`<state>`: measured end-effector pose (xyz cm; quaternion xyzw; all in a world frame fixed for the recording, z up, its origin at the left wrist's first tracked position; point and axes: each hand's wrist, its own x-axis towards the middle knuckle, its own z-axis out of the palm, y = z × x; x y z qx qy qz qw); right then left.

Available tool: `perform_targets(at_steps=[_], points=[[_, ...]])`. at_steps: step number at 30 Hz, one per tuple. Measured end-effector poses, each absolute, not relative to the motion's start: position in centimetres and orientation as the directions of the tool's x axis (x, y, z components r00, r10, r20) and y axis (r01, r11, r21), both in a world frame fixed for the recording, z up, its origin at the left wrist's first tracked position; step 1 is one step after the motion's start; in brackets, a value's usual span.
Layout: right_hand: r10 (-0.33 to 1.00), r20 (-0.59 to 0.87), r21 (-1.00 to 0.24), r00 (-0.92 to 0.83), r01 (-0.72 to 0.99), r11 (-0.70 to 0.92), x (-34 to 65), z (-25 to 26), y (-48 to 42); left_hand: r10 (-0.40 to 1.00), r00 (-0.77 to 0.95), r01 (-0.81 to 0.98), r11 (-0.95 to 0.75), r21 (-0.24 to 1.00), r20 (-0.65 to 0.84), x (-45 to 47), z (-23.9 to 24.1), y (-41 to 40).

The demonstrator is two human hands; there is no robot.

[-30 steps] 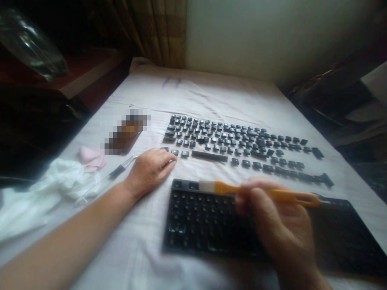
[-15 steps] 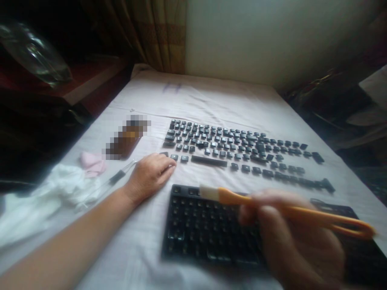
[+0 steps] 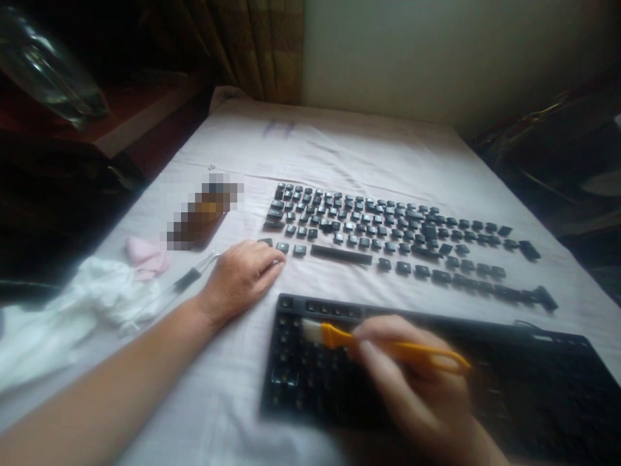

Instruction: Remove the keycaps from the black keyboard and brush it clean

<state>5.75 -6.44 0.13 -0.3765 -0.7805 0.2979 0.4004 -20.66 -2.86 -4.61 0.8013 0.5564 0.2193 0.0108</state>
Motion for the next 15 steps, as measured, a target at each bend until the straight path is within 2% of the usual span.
perform_targets(at_steps=[10,15], points=[[0.745,0.452,-0.699,-0.491,0.324,0.638,5.22,0.31,-6.19,0.9,0.279,0.885,-0.376,0.276,0.334,-20.66,-4.52,-2.94],[0.752,0.405,-0.716,-0.521,0.33,0.615,5.37,0.54,-6.41,0.906,0.277,0.888,-0.369,0.275,0.321,-20.65,-4.63,-2.89]])
